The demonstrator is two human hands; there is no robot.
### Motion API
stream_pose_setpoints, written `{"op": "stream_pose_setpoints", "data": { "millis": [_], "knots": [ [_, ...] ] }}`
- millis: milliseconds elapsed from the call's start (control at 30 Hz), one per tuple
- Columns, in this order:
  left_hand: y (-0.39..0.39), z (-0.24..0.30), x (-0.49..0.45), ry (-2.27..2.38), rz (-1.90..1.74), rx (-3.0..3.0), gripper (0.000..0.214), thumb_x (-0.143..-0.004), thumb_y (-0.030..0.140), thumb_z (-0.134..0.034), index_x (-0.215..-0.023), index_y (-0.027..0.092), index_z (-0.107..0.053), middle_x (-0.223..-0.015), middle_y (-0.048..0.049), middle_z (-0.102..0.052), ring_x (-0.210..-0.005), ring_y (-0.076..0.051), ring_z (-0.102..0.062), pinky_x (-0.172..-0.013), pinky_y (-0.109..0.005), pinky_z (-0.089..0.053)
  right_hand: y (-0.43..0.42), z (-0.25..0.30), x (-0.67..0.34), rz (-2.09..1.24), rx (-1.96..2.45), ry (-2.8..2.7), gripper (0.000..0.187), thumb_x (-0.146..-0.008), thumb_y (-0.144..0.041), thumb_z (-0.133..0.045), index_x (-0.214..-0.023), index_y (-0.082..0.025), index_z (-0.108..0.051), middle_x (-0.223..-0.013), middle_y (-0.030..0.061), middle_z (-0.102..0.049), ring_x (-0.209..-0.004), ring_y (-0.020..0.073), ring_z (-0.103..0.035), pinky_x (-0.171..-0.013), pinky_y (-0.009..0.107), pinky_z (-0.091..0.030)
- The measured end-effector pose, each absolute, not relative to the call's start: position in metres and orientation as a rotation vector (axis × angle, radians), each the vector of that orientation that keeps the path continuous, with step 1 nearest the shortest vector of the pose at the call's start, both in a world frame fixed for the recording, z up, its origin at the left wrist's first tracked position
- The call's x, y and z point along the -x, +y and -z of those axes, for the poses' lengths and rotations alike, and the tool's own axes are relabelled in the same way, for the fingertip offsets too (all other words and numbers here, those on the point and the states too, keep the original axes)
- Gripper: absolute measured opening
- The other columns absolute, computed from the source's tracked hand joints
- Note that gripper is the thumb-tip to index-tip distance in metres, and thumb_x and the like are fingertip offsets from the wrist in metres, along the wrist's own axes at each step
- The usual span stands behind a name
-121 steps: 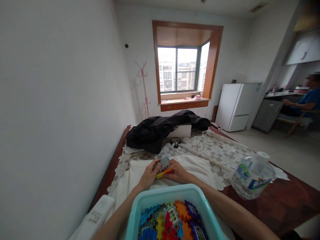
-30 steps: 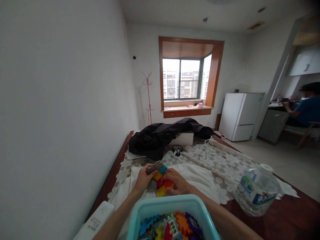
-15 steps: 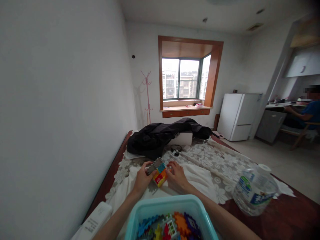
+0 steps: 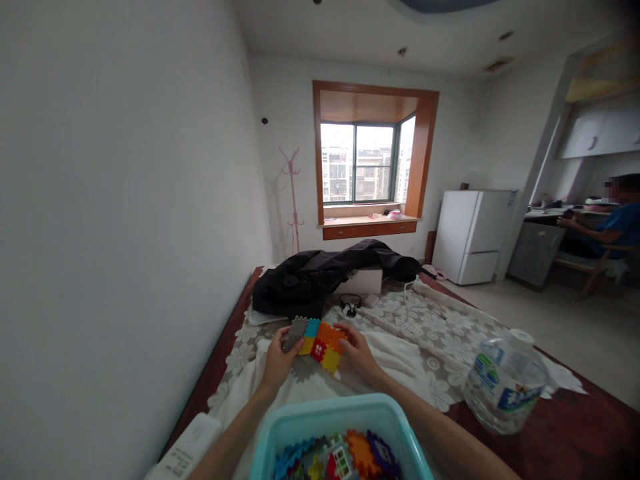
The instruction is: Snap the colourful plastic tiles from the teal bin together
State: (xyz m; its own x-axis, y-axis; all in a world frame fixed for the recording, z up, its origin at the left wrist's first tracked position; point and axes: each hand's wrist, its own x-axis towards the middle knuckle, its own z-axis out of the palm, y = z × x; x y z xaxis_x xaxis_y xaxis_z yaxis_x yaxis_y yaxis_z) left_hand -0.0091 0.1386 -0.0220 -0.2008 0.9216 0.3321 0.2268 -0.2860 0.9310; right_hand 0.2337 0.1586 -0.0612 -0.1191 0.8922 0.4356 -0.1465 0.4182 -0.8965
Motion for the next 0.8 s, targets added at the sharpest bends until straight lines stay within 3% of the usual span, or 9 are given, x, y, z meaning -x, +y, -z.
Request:
{"op": "stream_pose_setpoints", "data": {
  "millis": [233, 500, 800],
  "knots": [
    [0.133, 0.023, 0.002, 1.309, -1.434, -1.601, 0.04, -0.075, 0.038, -0.081, -0.109, 0.017, -0.073, -0.106, -0.0109, -0.083, -0.1, -0.03, -0.077, -0.095, -0.044, -0.062, 0.159, 0.058, -0.235, -1.307, 0.678, -1.204, 0.055, -0.074, -0.066, -0.089, -0.103, -0.02, -0.078, -0.101, 0.0086, -0.08, -0.087, 0.0266, -0.072, -0.085, 0.04, -0.057],
    [0.134, 0.028, 0.002, 1.292, -1.333, -1.611, 0.038, -0.081, 0.051, -0.079, -0.091, 0.015, -0.08, -0.092, -0.0106, -0.084, -0.084, -0.028, -0.075, -0.08, -0.039, -0.062, 0.158, 0.059, -0.232, -1.366, 0.675, -1.298, 0.059, -0.072, -0.073, -0.088, -0.079, -0.018, -0.067, -0.074, 0.002, -0.067, -0.066, 0.0162, -0.057, -0.066, 0.029, -0.046],
    [0.125, 0.019, 0.0, 1.342, -1.354, -1.715, 0.027, -0.083, 0.045, -0.079, -0.087, 0.018, -0.079, -0.088, -0.0085, -0.082, -0.086, -0.028, -0.072, -0.08, -0.038, -0.058, 0.156, 0.056, -0.232, -1.244, 0.727, -1.242, 0.055, -0.083, -0.074, -0.078, -0.093, -0.022, -0.063, -0.079, 0.0008, -0.064, -0.069, 0.0184, -0.059, -0.064, 0.03, -0.048]
  ]
}}
